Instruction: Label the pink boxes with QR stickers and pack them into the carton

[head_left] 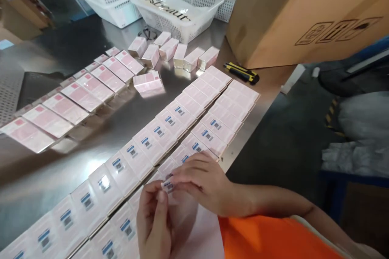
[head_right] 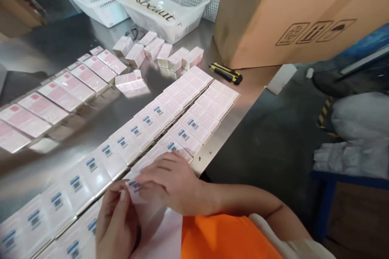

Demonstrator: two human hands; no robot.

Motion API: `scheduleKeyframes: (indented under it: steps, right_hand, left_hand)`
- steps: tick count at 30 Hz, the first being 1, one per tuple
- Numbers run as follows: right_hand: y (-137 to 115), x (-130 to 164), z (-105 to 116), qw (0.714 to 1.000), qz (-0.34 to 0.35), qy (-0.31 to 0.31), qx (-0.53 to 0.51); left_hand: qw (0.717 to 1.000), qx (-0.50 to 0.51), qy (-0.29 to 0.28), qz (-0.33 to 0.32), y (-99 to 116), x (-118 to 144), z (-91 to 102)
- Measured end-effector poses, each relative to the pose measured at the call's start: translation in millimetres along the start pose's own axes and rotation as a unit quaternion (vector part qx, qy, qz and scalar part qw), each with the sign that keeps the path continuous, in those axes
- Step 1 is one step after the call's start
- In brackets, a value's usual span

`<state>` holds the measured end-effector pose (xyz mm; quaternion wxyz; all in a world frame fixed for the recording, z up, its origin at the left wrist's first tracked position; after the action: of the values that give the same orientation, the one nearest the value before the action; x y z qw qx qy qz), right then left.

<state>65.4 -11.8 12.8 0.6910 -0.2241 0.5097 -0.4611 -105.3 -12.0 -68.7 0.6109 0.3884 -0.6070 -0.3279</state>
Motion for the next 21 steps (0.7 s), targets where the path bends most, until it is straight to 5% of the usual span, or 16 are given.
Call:
scheduleKeyframes:
  steps: [4, 7, 10, 14, 17, 21]
  right_hand:
    - [-23, 11, 2, 0.985, 0.137, -0.017, 0.102]
    - [-25, 1, 12, 0.984, 0.145, -0.097, -0.025]
    - [9, -41, 52, 0.986, 0.037, -0.053, -0.156]
    - [90, -108, 101, 0.984, -0.126, 0.024, -0.121]
    - [140, -135, 99, 0.953, -0.229, -0.045, -0.193]
    - [164, -132, 81, 0.926, -0.288, -0.12, -0.212]
  left_hand:
    - [0.997, 0.036, -0.01, 0.068, -3, 8, -14.3]
    - [0.997, 0.036, 0.025, 0.067, 6, 15, -19.0]
    - [0.998, 0.022, 0.028, 0.055, 6, 11, -15.8]
    - [0.998, -0.043, 0.023, 0.025, 0, 0, -4.3]
    - [0.998, -0.045, 0.039, 0.007, 3, 2, -4.2]
    - [0.998, -0.026, 0.027, 0.056, 0, 11, -14.9]
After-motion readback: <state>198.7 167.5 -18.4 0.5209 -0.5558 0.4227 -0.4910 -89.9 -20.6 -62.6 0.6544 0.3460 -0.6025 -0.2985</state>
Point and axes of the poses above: each hand's wrist, its own x-axis away from the middle knuckle, its own z-axis out of the back of the hand, y = z × x, the point moved 8 cm from there along -x, towards the middle knuckle, and after that the axes turned 9 degrees about -x, right-handed, at the moved point
